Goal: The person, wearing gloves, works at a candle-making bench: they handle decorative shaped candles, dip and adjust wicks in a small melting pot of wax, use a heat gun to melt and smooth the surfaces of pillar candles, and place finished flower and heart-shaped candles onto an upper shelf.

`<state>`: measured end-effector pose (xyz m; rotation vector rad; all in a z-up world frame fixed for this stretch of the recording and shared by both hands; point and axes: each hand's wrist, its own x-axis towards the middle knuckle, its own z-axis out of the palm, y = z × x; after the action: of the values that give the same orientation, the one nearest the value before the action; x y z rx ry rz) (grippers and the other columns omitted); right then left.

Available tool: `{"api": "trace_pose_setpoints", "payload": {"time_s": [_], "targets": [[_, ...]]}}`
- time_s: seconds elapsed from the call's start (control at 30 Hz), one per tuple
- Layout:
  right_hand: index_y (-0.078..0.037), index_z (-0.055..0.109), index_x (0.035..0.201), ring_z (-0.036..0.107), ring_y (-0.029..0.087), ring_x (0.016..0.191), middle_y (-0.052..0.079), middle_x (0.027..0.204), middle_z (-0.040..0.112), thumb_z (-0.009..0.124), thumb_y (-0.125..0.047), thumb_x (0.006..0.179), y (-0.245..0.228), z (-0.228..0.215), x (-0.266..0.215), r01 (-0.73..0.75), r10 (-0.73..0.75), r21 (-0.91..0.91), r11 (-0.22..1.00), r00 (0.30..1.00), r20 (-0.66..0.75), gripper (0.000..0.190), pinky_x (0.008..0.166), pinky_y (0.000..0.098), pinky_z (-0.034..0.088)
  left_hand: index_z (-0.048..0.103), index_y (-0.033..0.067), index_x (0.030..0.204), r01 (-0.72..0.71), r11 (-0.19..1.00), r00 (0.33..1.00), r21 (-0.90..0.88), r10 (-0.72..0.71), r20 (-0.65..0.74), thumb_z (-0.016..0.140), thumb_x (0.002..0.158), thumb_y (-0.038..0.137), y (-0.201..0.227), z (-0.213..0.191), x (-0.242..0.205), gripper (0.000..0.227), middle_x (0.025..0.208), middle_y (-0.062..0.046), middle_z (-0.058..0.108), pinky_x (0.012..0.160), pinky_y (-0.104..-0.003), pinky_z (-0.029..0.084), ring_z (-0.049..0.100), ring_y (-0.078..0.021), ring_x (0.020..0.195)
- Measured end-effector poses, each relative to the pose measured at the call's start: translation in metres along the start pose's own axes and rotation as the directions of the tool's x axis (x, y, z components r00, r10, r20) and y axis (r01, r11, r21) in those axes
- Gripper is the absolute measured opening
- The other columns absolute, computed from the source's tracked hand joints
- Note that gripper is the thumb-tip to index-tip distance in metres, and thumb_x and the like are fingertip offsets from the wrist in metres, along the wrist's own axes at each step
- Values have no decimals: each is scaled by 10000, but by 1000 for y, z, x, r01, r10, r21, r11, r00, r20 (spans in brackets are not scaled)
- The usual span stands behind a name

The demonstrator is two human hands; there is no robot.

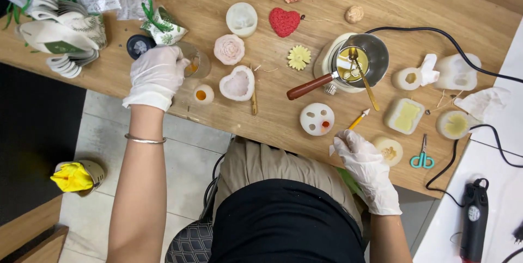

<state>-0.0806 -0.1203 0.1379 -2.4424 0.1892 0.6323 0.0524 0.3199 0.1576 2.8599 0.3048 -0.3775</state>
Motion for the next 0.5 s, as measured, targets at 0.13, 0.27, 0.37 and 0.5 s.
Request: {"api": "trace_pose_setpoints", "payload": {"time_s": [0.13, 0.27, 0.37, 0.5], "targets": [[-101, 687, 1107, 706, 350, 968, 166, 1028, 740, 627, -305, 946, 5, 9, -9, -58, 60, 23, 998, 996, -62, 267, 813, 432, 553, 762, 78, 1017, -212, 970, 962, 114, 228, -147, 706, 874, 206, 18, -6, -24, 201, 1021, -209, 691, 757, -507, 517, 658, -400, 905], [-117, 693, 1104, 701, 347, 967, 155, 1055, 737, 677, -315, 913, -29, -3, -19, -239, 242, 58, 969, 968, -71, 275, 823, 431, 549, 738, 44, 896, -160, 972, 987, -171, 151, -62, 661, 986, 387, 89, -1, -71, 362, 940, -231, 665, 788, -496, 519, 657, -383, 871], [-133, 693, 1104, 717, 324, 947, 144, 1029, 745, 641, -305, 959, -31, -1, -22, -295, 301, 118, 948, 953, -32, 232, 831, 422, 555, 706, 5, 795, 29, 937, 807, -347, 183, 562, 570, 1012, 405, 129, 63, -76, 475, 834, -255, 711, 829, -472, 533, 703, -375, 766], [-119, 691, 1091, 708, 334, 956, 150, 1020, 742, 644, -281, 956, -17, 13, -30, -184, 199, 111, 977, 969, -148, 216, 819, 434, 547, 728, 66, 970, -179, 816, 832, -550, 424, 357, 660, 915, 361, 164, 146, -71, 308, 950, -216, 703, 816, -482, 541, 693, -390, 863]]}}
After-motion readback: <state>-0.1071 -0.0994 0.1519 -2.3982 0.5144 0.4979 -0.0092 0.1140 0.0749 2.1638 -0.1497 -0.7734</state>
